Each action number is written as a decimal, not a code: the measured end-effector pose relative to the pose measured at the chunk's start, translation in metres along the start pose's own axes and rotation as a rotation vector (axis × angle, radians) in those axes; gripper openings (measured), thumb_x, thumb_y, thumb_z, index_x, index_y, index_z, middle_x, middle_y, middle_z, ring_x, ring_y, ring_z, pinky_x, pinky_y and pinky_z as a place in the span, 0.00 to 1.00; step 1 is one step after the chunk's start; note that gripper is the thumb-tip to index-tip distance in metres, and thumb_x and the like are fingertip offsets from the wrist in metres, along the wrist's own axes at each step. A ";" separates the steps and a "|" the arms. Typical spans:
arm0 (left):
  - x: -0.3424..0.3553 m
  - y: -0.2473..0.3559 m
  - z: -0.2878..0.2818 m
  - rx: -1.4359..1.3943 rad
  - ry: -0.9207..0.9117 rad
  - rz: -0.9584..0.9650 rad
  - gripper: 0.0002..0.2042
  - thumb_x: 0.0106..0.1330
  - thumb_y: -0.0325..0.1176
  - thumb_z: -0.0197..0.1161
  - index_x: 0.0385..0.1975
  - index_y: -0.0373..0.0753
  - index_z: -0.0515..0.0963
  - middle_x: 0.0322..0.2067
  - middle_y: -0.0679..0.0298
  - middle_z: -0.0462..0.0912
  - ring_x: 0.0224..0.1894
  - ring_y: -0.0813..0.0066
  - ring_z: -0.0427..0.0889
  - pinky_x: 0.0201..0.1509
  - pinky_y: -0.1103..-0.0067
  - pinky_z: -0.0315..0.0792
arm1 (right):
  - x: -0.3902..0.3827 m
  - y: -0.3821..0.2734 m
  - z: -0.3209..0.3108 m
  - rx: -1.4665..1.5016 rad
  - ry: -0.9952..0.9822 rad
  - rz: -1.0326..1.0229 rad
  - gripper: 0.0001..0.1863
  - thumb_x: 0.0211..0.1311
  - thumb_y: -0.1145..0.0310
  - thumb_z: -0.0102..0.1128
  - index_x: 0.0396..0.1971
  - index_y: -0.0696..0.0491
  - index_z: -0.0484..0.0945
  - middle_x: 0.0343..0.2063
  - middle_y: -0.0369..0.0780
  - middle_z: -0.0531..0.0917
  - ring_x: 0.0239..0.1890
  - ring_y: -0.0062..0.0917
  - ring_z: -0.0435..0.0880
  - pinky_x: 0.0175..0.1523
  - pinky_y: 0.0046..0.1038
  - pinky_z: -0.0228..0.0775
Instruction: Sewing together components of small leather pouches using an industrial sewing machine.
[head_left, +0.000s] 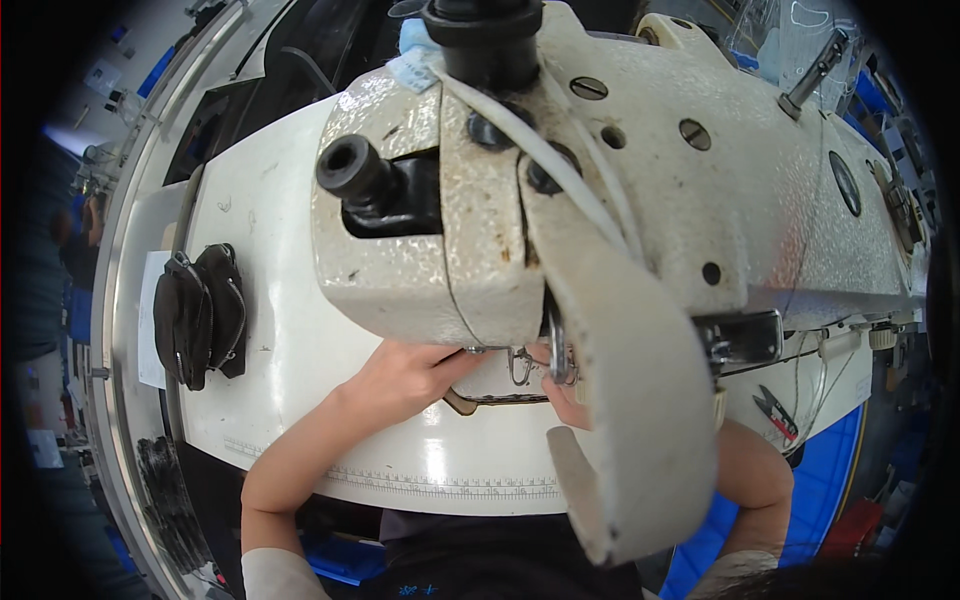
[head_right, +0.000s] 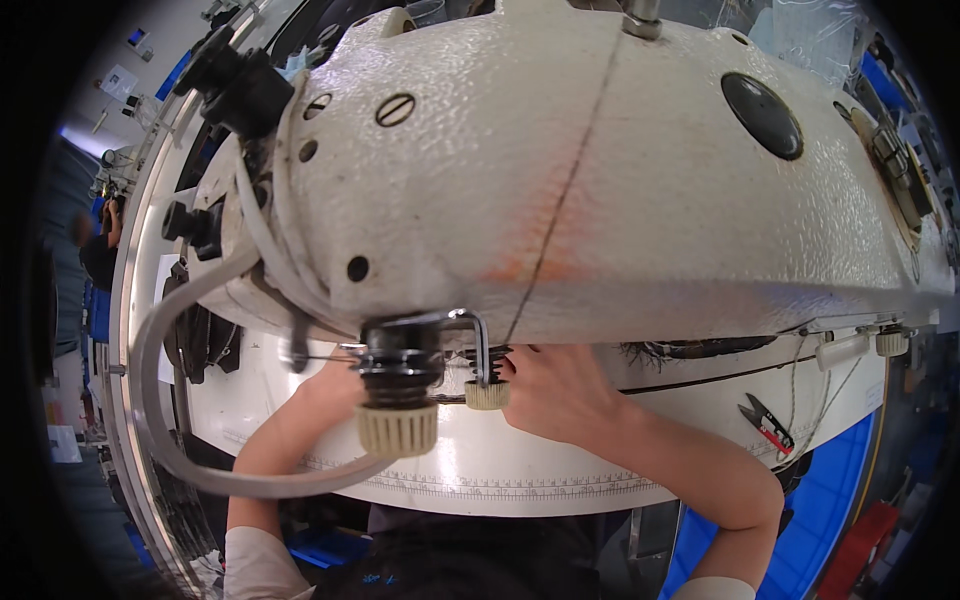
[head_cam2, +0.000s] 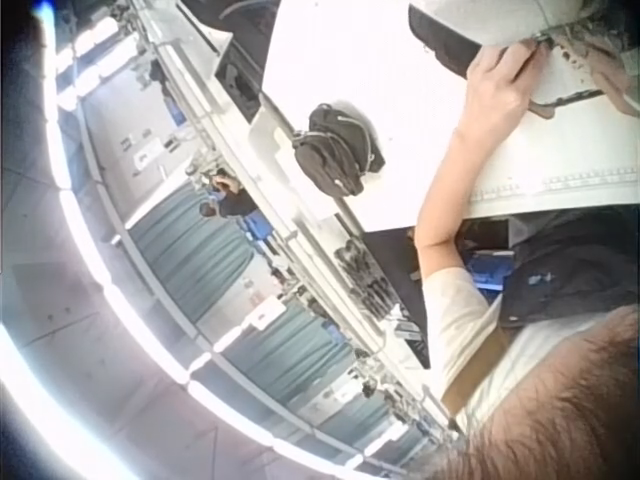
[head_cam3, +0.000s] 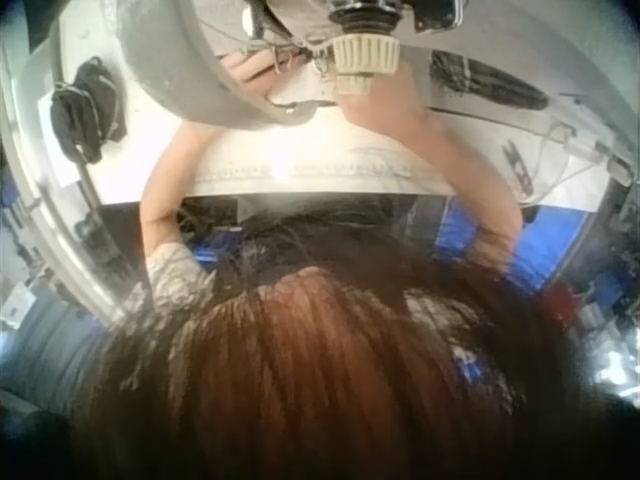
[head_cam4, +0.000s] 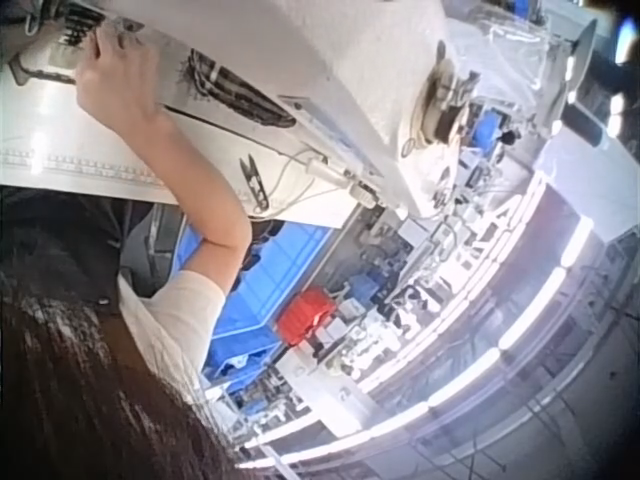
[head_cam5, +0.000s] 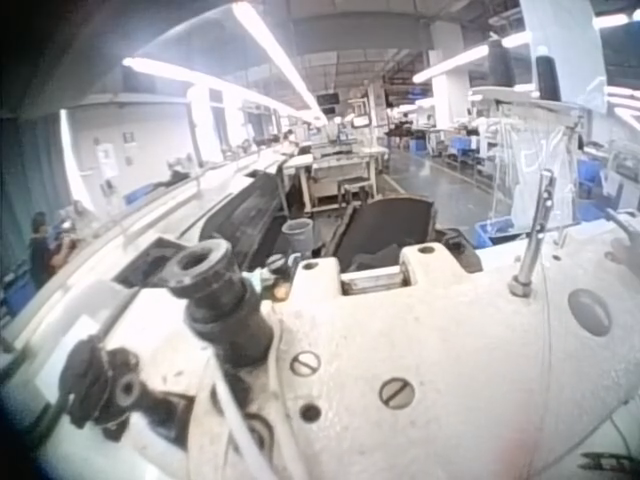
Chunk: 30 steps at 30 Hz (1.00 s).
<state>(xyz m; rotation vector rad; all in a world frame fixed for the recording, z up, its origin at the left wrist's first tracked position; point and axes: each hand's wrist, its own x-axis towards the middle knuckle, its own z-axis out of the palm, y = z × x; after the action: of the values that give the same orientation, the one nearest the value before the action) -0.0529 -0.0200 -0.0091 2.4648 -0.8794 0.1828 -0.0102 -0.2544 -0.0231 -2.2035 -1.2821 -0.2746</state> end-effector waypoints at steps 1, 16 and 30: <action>0.002 0.003 -0.001 -0.008 0.027 -0.009 0.16 0.40 0.22 0.59 0.34 0.31 0.80 0.36 0.57 0.80 0.40 0.61 0.80 0.44 0.70 0.74 | -0.001 0.000 0.002 0.014 0.005 0.054 0.07 0.39 0.76 0.56 0.23 0.58 0.76 0.27 0.40 0.75 0.31 0.34 0.75 0.36 0.38 0.64; 0.011 0.026 0.030 0.186 0.084 -0.154 0.18 0.40 0.23 0.57 0.35 0.29 0.77 0.28 0.56 0.73 0.31 0.60 0.75 0.34 0.72 0.72 | 0.002 0.005 0.000 -0.066 0.102 -0.037 0.10 0.24 0.75 0.54 0.17 0.57 0.74 0.27 0.40 0.71 0.32 0.35 0.72 0.33 0.39 0.62; 0.031 0.051 0.025 0.110 0.187 -0.276 0.11 0.43 0.21 0.58 0.29 0.26 0.75 0.34 0.56 0.69 0.39 0.59 0.71 0.34 0.74 0.73 | 0.004 0.001 -0.009 -0.097 0.049 -0.017 0.05 0.28 0.75 0.57 0.13 0.56 0.72 0.20 0.38 0.73 0.23 0.30 0.76 0.27 0.33 0.67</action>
<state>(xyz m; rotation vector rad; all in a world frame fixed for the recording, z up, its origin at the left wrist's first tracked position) -0.0612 -0.0834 -0.0002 2.5880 -0.4555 0.3647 -0.0064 -0.2577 -0.0143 -2.2529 -1.2856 -0.4030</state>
